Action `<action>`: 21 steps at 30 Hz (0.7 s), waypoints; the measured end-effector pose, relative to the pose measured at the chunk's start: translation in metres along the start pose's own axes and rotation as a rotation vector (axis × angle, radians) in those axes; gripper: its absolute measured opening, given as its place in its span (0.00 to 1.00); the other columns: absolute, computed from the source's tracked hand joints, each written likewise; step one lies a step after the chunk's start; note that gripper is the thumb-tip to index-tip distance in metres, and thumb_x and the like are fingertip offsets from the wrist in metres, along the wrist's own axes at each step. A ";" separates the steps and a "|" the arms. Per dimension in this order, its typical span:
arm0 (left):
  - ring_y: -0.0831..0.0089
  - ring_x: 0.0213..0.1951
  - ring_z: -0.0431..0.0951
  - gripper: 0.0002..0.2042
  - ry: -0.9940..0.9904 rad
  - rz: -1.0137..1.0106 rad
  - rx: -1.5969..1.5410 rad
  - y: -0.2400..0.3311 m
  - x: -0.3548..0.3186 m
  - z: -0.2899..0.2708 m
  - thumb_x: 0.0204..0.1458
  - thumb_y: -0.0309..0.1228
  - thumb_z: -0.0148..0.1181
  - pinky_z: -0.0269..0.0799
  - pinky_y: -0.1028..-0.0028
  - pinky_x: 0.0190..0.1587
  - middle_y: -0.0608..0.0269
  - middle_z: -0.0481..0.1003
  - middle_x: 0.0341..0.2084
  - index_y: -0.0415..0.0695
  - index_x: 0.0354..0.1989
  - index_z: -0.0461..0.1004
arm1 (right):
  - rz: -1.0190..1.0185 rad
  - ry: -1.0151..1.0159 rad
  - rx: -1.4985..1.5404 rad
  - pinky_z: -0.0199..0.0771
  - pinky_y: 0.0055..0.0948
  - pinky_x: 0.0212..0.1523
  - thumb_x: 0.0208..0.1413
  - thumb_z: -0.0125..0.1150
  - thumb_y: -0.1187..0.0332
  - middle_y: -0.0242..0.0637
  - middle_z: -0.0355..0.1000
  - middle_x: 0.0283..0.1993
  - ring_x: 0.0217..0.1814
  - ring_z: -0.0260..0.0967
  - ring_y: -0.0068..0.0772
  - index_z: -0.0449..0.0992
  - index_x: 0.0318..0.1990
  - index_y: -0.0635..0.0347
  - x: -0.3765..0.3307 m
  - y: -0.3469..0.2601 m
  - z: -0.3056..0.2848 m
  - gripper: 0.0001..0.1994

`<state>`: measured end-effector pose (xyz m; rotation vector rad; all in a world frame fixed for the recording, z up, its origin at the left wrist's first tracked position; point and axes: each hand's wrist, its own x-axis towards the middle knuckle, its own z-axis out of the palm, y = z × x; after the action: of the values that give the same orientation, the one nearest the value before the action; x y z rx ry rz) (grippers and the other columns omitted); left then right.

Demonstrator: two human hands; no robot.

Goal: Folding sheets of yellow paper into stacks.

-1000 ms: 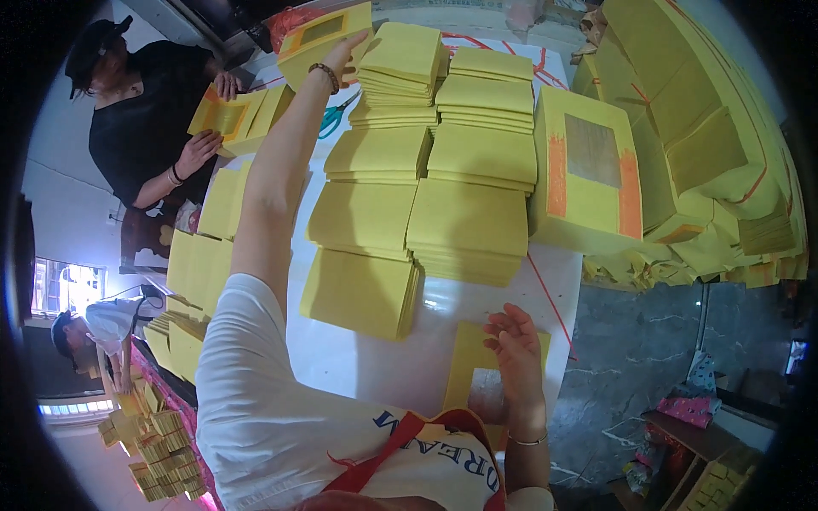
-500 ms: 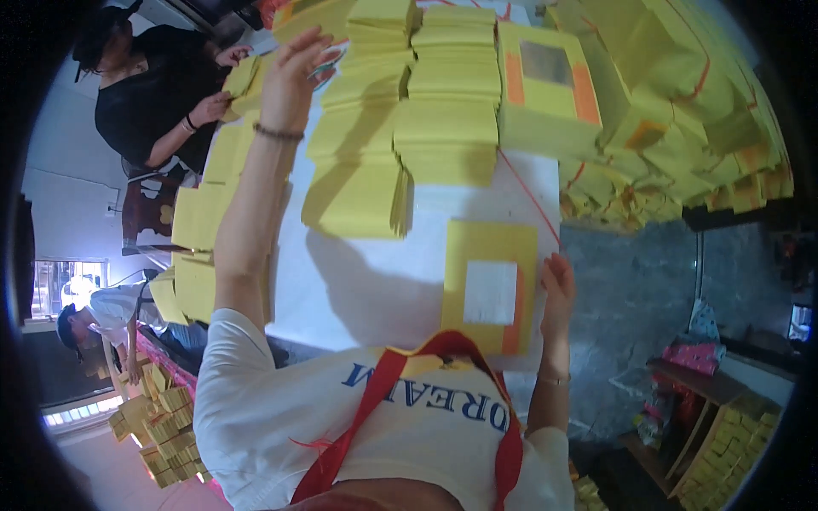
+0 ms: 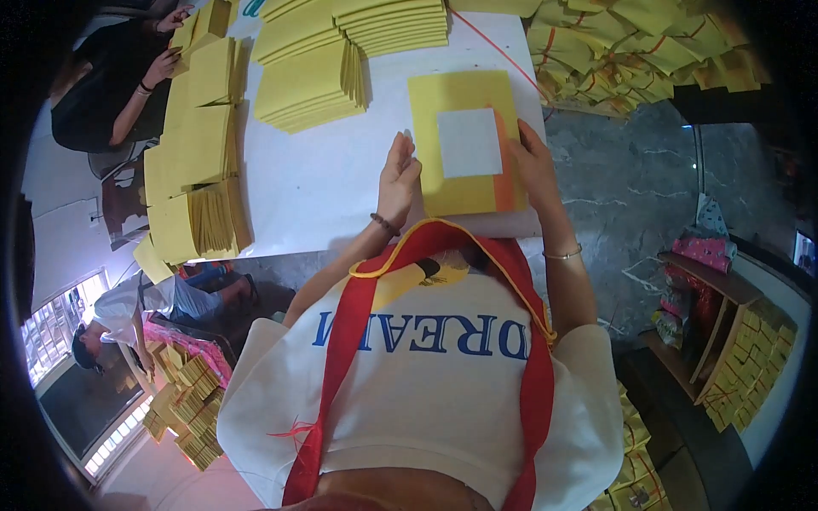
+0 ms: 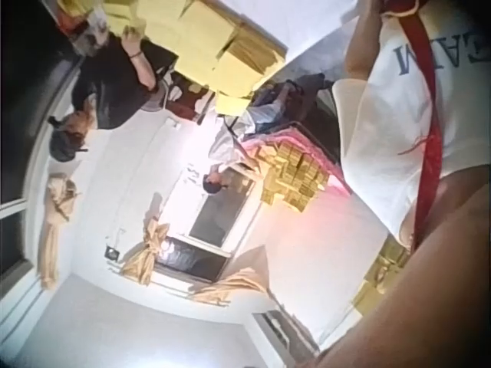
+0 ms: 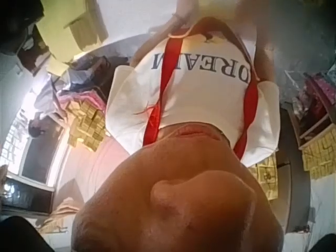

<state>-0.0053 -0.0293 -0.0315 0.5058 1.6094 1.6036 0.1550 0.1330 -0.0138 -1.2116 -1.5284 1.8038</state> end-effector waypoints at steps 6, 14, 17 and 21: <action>0.67 0.62 0.56 0.29 0.059 0.071 -0.194 -0.014 -0.004 0.019 0.51 0.17 0.39 0.51 0.75 0.60 0.49 0.54 0.61 0.33 0.64 0.43 | 0.017 -0.086 0.008 0.58 0.24 0.57 0.57 0.46 0.72 0.38 0.64 0.57 0.57 0.61 0.27 0.61 0.59 0.67 0.003 -0.001 -0.002 0.21; 0.66 0.61 0.58 0.28 0.091 0.112 -0.169 -0.015 -0.001 0.019 0.50 0.17 0.41 0.54 0.75 0.59 0.48 0.56 0.60 0.32 0.62 0.48 | -0.066 0.003 -0.042 0.63 0.23 0.50 0.54 0.49 0.72 0.39 0.69 0.50 0.50 0.66 0.27 0.65 0.56 0.65 0.008 0.012 -0.004 0.20; 0.67 0.57 0.61 0.26 0.020 0.062 -0.074 -0.006 0.000 0.011 0.50 0.17 0.42 0.56 0.75 0.57 0.50 0.60 0.58 0.33 0.61 0.51 | -0.239 0.075 -0.310 0.61 0.26 0.55 0.54 0.53 0.71 0.38 0.67 0.55 0.54 0.64 0.30 0.66 0.56 0.61 0.008 0.012 -0.009 0.20; 0.56 0.52 0.65 0.25 0.166 0.639 0.686 0.010 -0.008 0.006 0.45 0.21 0.52 0.57 0.64 0.56 0.48 0.66 0.49 0.40 0.55 0.61 | -0.663 0.065 -0.589 0.62 0.31 0.54 0.50 0.58 0.71 0.36 0.70 0.51 0.53 0.65 0.35 0.73 0.46 0.59 -0.002 0.009 -0.024 0.15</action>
<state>0.0017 -0.0299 -0.0191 1.3868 2.2768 1.5022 0.1777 0.1415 -0.0216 -0.8138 -2.1723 0.9065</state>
